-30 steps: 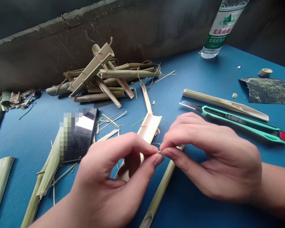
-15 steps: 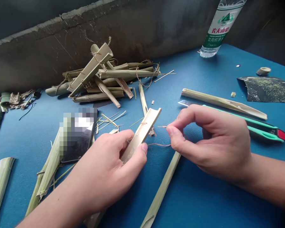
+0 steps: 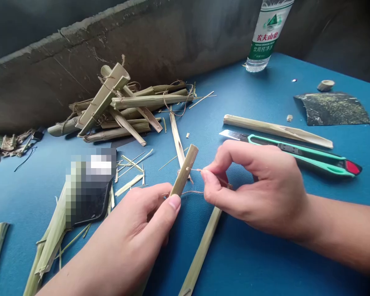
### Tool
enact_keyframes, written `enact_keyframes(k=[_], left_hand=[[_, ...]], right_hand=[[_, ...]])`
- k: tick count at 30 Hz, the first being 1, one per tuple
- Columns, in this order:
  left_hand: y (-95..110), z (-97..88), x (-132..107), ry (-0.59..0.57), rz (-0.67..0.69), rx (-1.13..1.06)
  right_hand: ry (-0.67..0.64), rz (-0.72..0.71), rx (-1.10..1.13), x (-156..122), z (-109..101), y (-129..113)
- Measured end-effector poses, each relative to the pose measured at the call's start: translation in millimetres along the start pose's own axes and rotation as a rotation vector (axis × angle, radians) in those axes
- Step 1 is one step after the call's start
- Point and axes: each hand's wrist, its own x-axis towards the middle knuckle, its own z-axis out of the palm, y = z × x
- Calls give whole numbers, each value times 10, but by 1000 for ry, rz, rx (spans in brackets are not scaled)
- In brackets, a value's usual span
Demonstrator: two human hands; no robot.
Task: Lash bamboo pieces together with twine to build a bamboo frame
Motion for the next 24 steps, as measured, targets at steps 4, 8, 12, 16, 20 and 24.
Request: enact_keyframes(k=[4,8,12,16,20,24], left_hand=[[-18,4,-13,-6,9,-22],[-23,10,-7,-25,-3,-44],[5,18,3,-15,22,-29],[22,14,9,-8,34,-9],[16,2,13,17,38,21],[16,2,12,28,42,28]], right_hand=[[-21,24,-3,-8,-2,-11],[-22,45,-22,-24,-13,-28],[-24,56,-34,-25,-13,-36],[-36,65,-28,-14,-12,-37],[-42,64,-5,-10,-10,-35],[-39,74,-15,-13,-13,-43]])
